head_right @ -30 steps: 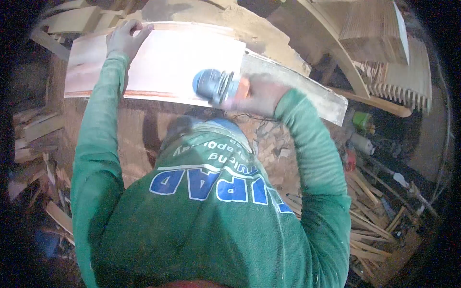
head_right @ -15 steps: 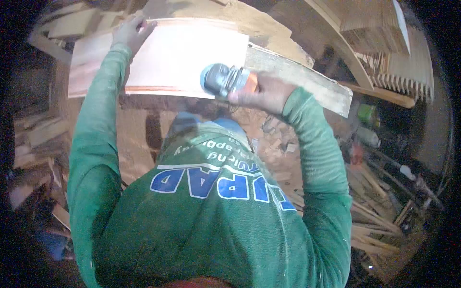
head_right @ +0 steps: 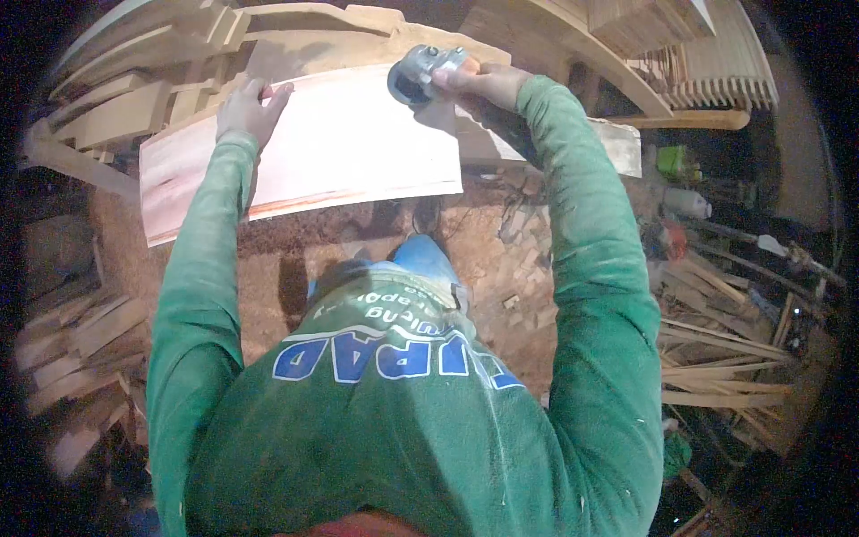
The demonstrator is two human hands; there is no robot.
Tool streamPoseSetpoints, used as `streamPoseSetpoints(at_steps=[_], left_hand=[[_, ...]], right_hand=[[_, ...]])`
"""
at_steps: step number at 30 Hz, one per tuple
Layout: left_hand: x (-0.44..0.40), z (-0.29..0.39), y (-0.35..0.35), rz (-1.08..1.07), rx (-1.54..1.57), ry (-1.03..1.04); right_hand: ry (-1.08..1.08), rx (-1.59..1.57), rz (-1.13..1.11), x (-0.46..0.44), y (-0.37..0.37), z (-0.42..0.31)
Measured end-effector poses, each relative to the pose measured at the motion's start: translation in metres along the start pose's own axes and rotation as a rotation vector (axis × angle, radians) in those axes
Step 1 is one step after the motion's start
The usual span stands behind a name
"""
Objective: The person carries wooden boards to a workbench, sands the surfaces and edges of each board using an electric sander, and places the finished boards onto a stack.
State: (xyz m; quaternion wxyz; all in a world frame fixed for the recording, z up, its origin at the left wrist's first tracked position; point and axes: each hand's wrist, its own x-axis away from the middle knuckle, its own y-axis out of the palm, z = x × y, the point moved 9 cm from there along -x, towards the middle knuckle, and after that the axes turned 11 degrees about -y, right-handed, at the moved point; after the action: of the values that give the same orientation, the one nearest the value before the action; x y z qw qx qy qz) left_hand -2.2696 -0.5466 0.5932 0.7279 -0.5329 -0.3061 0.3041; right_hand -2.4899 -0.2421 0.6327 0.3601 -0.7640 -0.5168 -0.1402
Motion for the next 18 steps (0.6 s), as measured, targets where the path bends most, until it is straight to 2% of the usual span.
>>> streamPoseSetpoints(at_steps=[1,4,6,8,11,15,16,18], left_hand=[[0.0,0.0,-0.001,0.008,0.006,-0.005],[-0.002,-0.002,0.001,-0.017,0.009,-0.024],[-0.003,-0.004,0.002,0.048,0.046,0.004],[-0.005,-0.006,0.002,0.075,0.061,-0.006],[-0.004,-0.004,0.002,0.047,0.064,-0.046],[-0.008,-0.01,0.003,0.072,0.065,-0.069],[-0.006,-0.01,0.004,0.081,0.056,-0.077],[-0.003,-0.007,0.0,0.086,0.053,-0.093]], right_hand=[[0.069,0.024,-0.023,0.019,0.002,-0.017],[-0.145,-0.237,-0.027,0.034,0.03,0.008],[-0.209,0.03,-0.275,0.058,0.058,0.014],[-0.221,0.244,-0.385,0.088,0.078,0.006],[-0.165,0.436,-0.488,0.099,0.071,-0.008],[-0.346,0.068,-0.345,0.043,0.03,0.002],[-0.238,0.196,-0.327,0.035,0.015,-0.008],[-0.184,0.126,-0.19,-0.004,-0.01,0.008]])
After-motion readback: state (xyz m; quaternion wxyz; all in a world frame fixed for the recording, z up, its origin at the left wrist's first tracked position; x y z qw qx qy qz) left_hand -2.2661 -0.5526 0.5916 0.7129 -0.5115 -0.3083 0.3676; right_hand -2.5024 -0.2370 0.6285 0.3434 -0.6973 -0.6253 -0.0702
